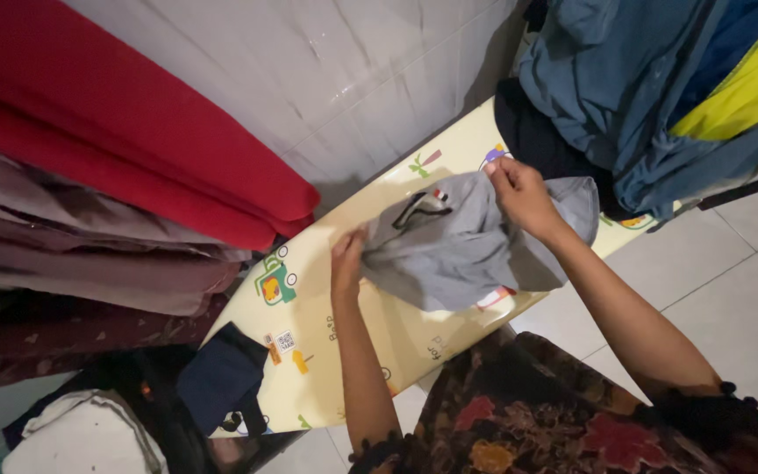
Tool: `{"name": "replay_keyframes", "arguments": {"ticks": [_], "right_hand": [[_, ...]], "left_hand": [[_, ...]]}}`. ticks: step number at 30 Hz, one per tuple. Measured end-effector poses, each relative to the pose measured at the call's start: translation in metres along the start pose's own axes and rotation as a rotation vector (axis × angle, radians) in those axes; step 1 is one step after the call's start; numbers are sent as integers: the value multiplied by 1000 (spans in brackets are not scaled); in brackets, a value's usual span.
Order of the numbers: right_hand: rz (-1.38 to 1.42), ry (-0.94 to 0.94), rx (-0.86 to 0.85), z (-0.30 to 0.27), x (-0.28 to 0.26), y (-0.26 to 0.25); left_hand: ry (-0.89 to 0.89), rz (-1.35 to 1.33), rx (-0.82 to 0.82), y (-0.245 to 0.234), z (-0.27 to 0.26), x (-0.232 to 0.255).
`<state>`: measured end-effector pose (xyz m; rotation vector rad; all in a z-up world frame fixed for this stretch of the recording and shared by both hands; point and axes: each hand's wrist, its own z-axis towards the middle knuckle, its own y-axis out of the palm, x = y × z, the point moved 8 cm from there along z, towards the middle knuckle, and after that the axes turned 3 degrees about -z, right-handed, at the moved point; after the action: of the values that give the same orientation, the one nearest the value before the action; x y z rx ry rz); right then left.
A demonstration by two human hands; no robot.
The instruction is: The person folds a white patterned shirt and a gray pair of pants on a small table. The person smooths the fabric, folds the sleeves and sides, and stacks the folded items on a nearby surface.
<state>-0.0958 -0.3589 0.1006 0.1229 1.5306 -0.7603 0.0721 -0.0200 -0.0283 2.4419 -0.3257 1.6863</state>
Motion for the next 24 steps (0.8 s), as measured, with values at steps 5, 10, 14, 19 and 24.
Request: {"name": "replay_keyframes", "arguments": {"ticks": [5, 10, 14, 19, 24], "right_hand": [[8, 32, 164, 5, -38, -19], [-116, 15, 250, -2, -43, -18], [-181, -124, 325, -3, -33, -30], [-334, -174, 414, 7, -19, -91], [-215, -75, 423, -1, -34, -119]], "left_hand": [[458, 68, 413, 30, -29, 59], [278, 296, -98, 161, -119, 41], [392, 206, -53, 174, -137, 53], [467, 274, 112, 101, -103, 68], [-39, -466, -146, 106, -86, 37]]}}
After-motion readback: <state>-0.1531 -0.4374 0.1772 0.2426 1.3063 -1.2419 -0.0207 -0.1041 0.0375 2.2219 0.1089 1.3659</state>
